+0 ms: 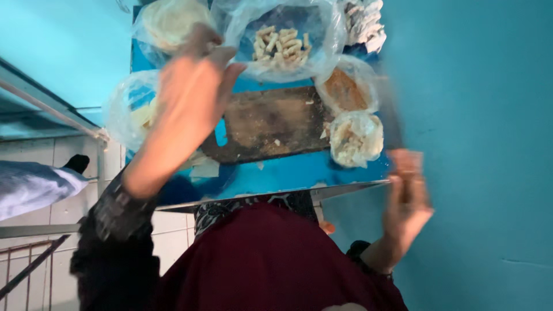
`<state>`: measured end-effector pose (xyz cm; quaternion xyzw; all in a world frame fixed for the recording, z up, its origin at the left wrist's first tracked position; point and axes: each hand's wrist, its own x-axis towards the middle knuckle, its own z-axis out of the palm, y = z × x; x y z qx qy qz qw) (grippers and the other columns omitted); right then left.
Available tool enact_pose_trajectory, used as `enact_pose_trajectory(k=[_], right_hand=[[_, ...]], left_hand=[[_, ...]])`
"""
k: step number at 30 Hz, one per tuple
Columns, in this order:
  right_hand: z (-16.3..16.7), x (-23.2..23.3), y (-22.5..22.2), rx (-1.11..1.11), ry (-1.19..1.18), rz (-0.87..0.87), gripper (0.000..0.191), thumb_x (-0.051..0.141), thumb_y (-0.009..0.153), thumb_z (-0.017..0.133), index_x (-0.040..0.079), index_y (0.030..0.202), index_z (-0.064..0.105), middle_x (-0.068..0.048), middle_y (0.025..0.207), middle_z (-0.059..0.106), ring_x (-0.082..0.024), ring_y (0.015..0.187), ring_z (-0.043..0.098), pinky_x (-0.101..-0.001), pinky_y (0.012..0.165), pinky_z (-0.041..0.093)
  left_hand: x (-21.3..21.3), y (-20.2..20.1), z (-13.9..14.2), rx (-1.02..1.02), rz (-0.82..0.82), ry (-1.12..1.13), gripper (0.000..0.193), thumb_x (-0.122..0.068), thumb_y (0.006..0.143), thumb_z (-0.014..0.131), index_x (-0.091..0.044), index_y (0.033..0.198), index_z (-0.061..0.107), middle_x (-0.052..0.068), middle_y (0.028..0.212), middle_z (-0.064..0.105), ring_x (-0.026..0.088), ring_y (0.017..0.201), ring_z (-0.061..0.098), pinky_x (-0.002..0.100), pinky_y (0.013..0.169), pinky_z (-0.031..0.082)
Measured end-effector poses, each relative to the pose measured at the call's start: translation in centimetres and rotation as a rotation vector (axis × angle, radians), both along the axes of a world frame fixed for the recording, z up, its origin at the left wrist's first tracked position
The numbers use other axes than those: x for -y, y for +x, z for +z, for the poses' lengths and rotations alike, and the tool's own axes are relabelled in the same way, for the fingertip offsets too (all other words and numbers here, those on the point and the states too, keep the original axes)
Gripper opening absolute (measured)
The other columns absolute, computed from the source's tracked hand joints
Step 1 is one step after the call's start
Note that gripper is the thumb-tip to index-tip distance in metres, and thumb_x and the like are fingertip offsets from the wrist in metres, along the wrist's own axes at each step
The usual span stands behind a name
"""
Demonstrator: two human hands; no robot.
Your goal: The person sits on the floor at a low blue table and shapes small pieces of dough by hand, pinching and folding each piece over a wooden board. They place finished dough pieces into plastic bags and take new pieces from bags of raw dough to continue shaping.
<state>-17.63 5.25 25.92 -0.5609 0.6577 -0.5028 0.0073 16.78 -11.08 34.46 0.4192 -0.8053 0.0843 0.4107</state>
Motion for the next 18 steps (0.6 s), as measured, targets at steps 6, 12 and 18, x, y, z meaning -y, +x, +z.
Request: enact_pose_trajectory(k=[6, 12, 18], right_hand=[[-4.6, 2.3, 11.9, -0.149, 0.186, 0.769, 0.051, 0.004, 0.099, 0.065, 0.006, 0.147, 0.052, -0.012, 0.126, 0.068, -0.031, 0.105, 0.068, -0.0389, 0.087, 0.056], [-5.3, 2.2, 10.2, -0.249, 0.042, 0.424, 0.042, 0.003, 0.103, 0.060, 0.012, 0.145, 0.058, -0.014, 0.129, 0.071, -0.028, 0.110, 0.070, -0.0391, 0.094, 0.056], [-4.8, 2.1, 9.9, -0.159, 0.020, 0.230, 0.044, 0.004, 0.108, 0.056, 0.007, 0.151, 0.051, -0.014, 0.135, 0.069, -0.025, 0.111, 0.070, -0.0369, 0.094, 0.056]], left_hand=[[-10.7, 3.9, -0.4, -0.140, 0.057, 0.208, 0.025, -0.010, 0.097, 0.077, 0.001, 0.119, 0.072, 0.016, 0.124, 0.065, 0.029, 0.089, 0.067, 0.041, 0.073, 0.053], [-12.3, 4.3, -8.3, -0.208, -0.014, 0.285, 0.026, -0.010, 0.091, 0.076, 0.002, 0.114, 0.072, 0.015, 0.122, 0.064, 0.033, 0.102, 0.064, 0.044, 0.086, 0.052], [-12.2, 4.5, -13.9, -0.125, 0.031, 0.162, 0.029, -0.012, 0.083, 0.077, 0.002, 0.108, 0.072, 0.015, 0.121, 0.063, 0.038, 0.111, 0.059, 0.049, 0.096, 0.048]])
